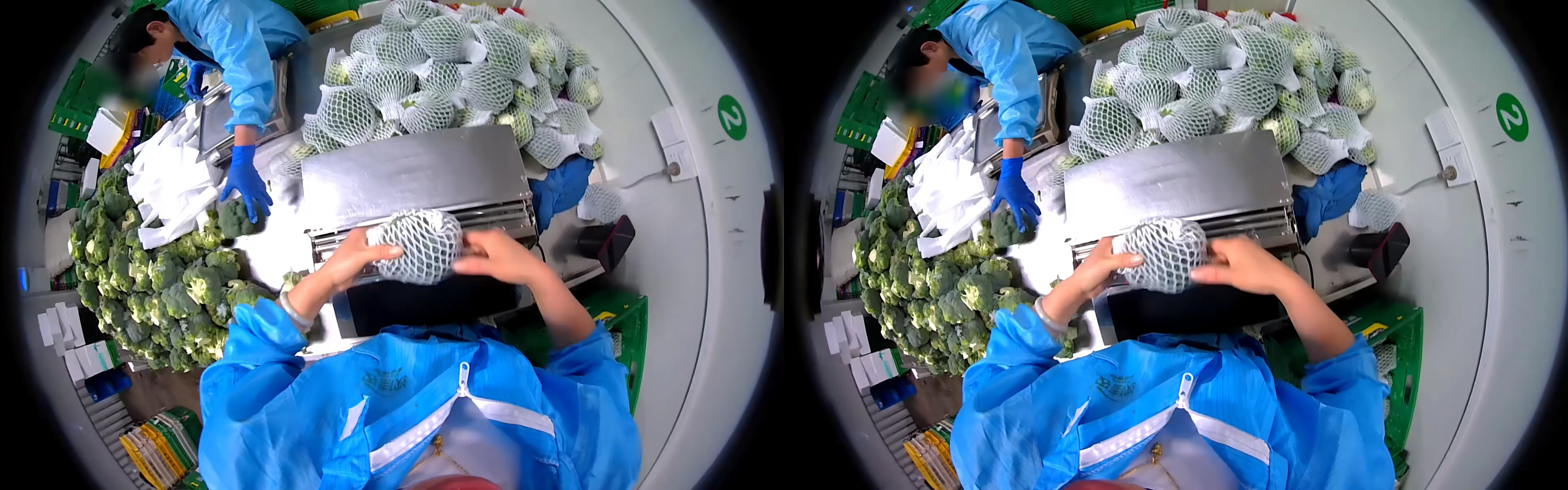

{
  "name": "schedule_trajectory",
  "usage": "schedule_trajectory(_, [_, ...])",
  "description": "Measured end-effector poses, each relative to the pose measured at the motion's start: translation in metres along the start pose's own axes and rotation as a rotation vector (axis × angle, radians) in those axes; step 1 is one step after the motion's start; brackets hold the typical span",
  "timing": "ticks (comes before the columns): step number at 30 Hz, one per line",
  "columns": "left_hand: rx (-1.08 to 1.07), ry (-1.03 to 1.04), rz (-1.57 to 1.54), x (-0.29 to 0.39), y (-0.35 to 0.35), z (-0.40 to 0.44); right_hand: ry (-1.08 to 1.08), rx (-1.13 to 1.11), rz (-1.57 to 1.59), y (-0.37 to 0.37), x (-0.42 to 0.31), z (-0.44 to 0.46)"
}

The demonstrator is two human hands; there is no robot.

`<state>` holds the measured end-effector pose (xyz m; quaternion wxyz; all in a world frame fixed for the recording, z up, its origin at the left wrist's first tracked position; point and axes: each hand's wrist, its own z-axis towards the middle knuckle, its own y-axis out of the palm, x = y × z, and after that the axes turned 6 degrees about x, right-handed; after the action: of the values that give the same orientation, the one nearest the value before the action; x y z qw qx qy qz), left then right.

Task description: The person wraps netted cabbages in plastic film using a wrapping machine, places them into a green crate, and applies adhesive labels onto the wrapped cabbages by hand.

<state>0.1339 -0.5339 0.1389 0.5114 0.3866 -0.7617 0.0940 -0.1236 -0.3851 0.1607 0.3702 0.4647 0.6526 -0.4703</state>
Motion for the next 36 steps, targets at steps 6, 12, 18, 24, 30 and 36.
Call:
schedule_trajectory(6, [-0.058,-0.666,-0.274,-0.073,0.022,-0.045,0.338,0.092,0.364,0.051,0.020,-0.079])
schedule_trajectory(12, [0.144,-0.397,-0.084,-0.141,0.034,-0.100,0.370,0.529,0.405,0.104,0.077,-0.102])
schedule_trajectory(18, [0.560,-0.067,0.040,-0.191,0.027,-0.089,0.294,0.899,-0.079,0.124,0.131,-0.106])
schedule_trajectory(24, [0.625,0.450,1.561,-0.211,0.018,-0.056,0.073,0.953,-0.694,0.136,0.164,-0.087])
schedule_trajectory(30, [0.426,0.612,1.056,-0.230,0.026,-0.035,0.291,0.799,0.604,0.176,0.143,-0.036])
schedule_trajectory(36, [0.143,0.747,0.640,-0.189,0.056,-0.082,-0.116,0.445,0.733,0.200,0.033,-0.124])
